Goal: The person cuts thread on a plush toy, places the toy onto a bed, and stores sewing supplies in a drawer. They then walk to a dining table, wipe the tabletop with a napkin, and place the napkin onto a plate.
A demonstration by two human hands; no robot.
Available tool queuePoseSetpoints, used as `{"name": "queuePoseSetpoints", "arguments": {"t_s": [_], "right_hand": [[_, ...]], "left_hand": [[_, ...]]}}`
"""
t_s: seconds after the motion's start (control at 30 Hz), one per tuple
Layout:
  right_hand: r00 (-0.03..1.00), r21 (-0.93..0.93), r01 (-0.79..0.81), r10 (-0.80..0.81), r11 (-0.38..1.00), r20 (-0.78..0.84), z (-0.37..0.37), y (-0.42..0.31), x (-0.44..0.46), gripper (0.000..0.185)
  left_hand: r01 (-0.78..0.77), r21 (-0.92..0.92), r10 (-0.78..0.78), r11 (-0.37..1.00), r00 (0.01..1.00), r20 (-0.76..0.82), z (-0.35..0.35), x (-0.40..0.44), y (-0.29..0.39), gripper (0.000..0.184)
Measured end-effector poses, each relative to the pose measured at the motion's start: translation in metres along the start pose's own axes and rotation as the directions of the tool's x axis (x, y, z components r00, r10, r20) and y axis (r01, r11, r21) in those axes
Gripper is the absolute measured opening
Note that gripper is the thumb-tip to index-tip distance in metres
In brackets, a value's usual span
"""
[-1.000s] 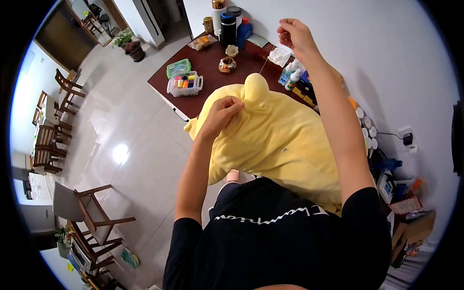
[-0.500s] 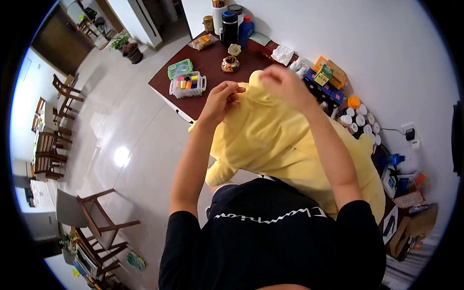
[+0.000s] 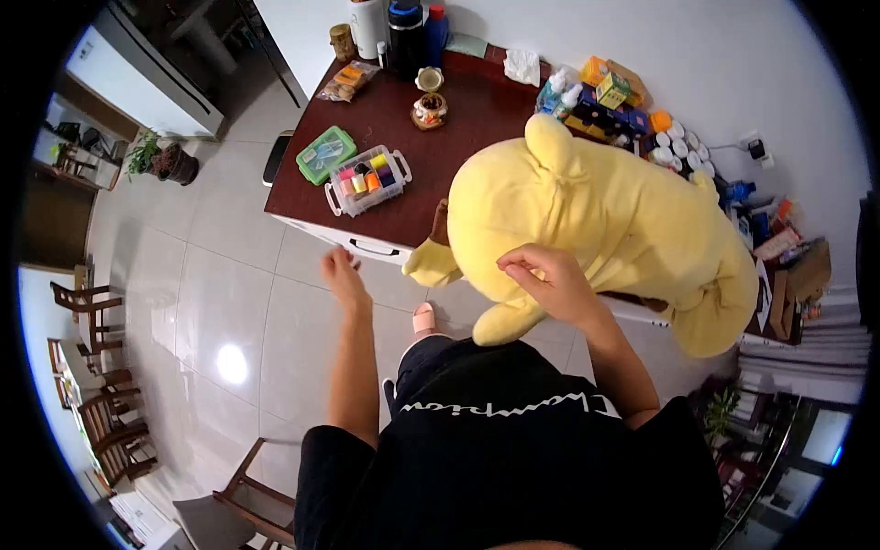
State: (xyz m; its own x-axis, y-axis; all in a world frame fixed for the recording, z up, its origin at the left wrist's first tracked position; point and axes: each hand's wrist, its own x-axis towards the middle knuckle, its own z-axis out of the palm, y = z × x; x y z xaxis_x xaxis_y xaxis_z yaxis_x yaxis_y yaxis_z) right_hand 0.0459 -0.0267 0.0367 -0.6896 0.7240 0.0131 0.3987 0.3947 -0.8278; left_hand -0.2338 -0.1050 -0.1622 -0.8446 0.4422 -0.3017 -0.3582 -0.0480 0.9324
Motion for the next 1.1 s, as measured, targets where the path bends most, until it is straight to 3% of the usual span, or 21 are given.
{"name": "queuePoseSetpoints", "arguments": {"t_s": [0.03,0.07,0.1,0.17,0.27,0.33,0.4,0.47,0.5,0.57,0.6,0.67,0.8,0.87,0.9,0.93,0.97,1.0,1.03,1.07,1.1], "right_hand": [[0.998,0.073,-0.058,0.058,0.996,0.004,0.012,0.002,-0.005,0.013],[0.994,0.144,-0.105,0.105,0.984,0.009,0.023,0.002,-0.006,0.015],[0.993,0.149,-0.118,0.118,0.982,0.009,0.035,-0.001,-0.010,0.015],[0.984,0.145,-0.145,0.127,0.979,0.128,0.058,-0.006,-0.010,0.018],[0.970,0.074,-0.133,0.114,0.988,0.214,0.084,-0.004,-0.008,0.020],[0.965,0.007,-0.121,0.116,0.993,0.235,0.102,0.008,-0.005,0.021],[0.960,-0.066,-0.102,0.116,0.993,0.253,0.119,0.018,0.004,0.022],[0.990,-0.468,0.039,0.030,0.883,0.139,0.140,0.023,0.016,0.027],[0.990,-0.470,0.039,0.030,0.882,0.139,0.150,0.037,0.027,0.027],[0.959,-0.647,0.265,-0.267,0.715,0.098,0.165,0.067,0.052,0.029],[0.958,-0.649,0.267,-0.270,0.713,0.098,0.167,0.069,0.061,0.029],[0.971,-0.749,0.225,-0.083,0.624,0.222,0.169,0.074,0.073,0.030],[0.954,-0.764,0.243,-0.006,0.598,0.299,0.164,0.084,0.085,0.024],[0.985,-0.450,0.162,-0.120,0.878,0.121,0.157,0.082,0.090,0.017],[0.988,-0.256,0.112,-0.136,0.960,-0.077,0.156,0.080,0.093,0.012],[0.978,-0.126,0.077,-0.100,0.989,-0.186,0.151,0.077,0.098,0.012],[0.963,-0.008,-0.013,0.011,1.000,-0.268,0.145,0.079,0.105,0.012],[0.933,0.118,-0.096,0.130,0.988,-0.334,0.142,0.081,0.110,0.013],[0.875,0.460,-0.100,0.298,0.882,-0.382,0.137,0.064,0.115,0.015],[0.806,0.744,-0.057,0.471,0.666,-0.359,0.133,0.046,0.121,0.017],[0.792,0.811,-0.031,0.510,0.585,-0.337,0.130,0.049,0.130,0.019]], "left_hand": [[0.061,0.035,-0.060,0.998,0.998,-0.028,-0.019,0.006,-0.034,0.021],[0.302,0.053,-0.302,0.952,0.953,-0.012,-0.031,0.014,-0.061,0.033],[0.447,0.022,-0.447,0.894,0.894,0.000,-0.034,0.009,-0.070,0.041],[0.609,-0.078,-0.593,0.790,0.789,0.161,-0.021,0.019,-0.076,0.040],[0.641,-0.158,-0.597,0.751,0.761,0.253,-0.012,0.034,-0.093,0.038],[0.660,-0.186,-0.632,0.728,0.751,0.190,-0.012,0.044,-0.091,0.035],[0.685,-0.209,-0.635,0.698,0.727,0.260,-0.013,0.049,-0.083,0.032],[0.720,-0.255,-0.666,0.646,0.694,0.272,-0.018,0.050,-0.088,0.028],[0.715,-0.256,-0.648,0.650,0.698,0.305,-0.017,0.051,-0.090,0.023],[0.721,-0.263,-0.636,0.641,0.691,0.343,-0.020,0.054,-0.094,0.017],[0.720,-0.266,-0.633,0.642,0.692,0.345,-0.019,0.055,-0.093,0.017],[0.710,-0.234,-0.625,0.664,0.699,0.347,-0.020,0.054,-0.093,0.016],[0.706,-0.196,-0.648,0.680,0.704,0.291,-0.030,0.047,-0.092,0.015],[0.681,-0.200,-0.614,0.705,0.727,0.309,-0.044,0.039,-0.099,0.014],[0.685,-0.183,-0.623,0.705,0.722,0.301,-0.050,0.037,-0.099,0.013],[0.667,-0.162,-0.580,0.727,0.723,0.376,-0.059,0.035,-0.104,0.012],[0.669,-0.168,-0.589,0.724,0.726,0.355,-0.071,0.031,-0.109,0.011],[0.672,-0.173,-0.599,0.720,0.728,0.335,-0.079,0.023,-0.103,0.011],[0.669,-0.179,-0.597,0.721,0.732,0.329,-0.088,0.019,-0.107,0.011],[0.677,-0.196,-0.608,0.709,0.728,0.316,-0.096,0.015,-0.110,0.012],[0.685,-0.213,-0.620,0.696,0.724,0.303,-0.105,0.011,-0.110,0.012]]}}
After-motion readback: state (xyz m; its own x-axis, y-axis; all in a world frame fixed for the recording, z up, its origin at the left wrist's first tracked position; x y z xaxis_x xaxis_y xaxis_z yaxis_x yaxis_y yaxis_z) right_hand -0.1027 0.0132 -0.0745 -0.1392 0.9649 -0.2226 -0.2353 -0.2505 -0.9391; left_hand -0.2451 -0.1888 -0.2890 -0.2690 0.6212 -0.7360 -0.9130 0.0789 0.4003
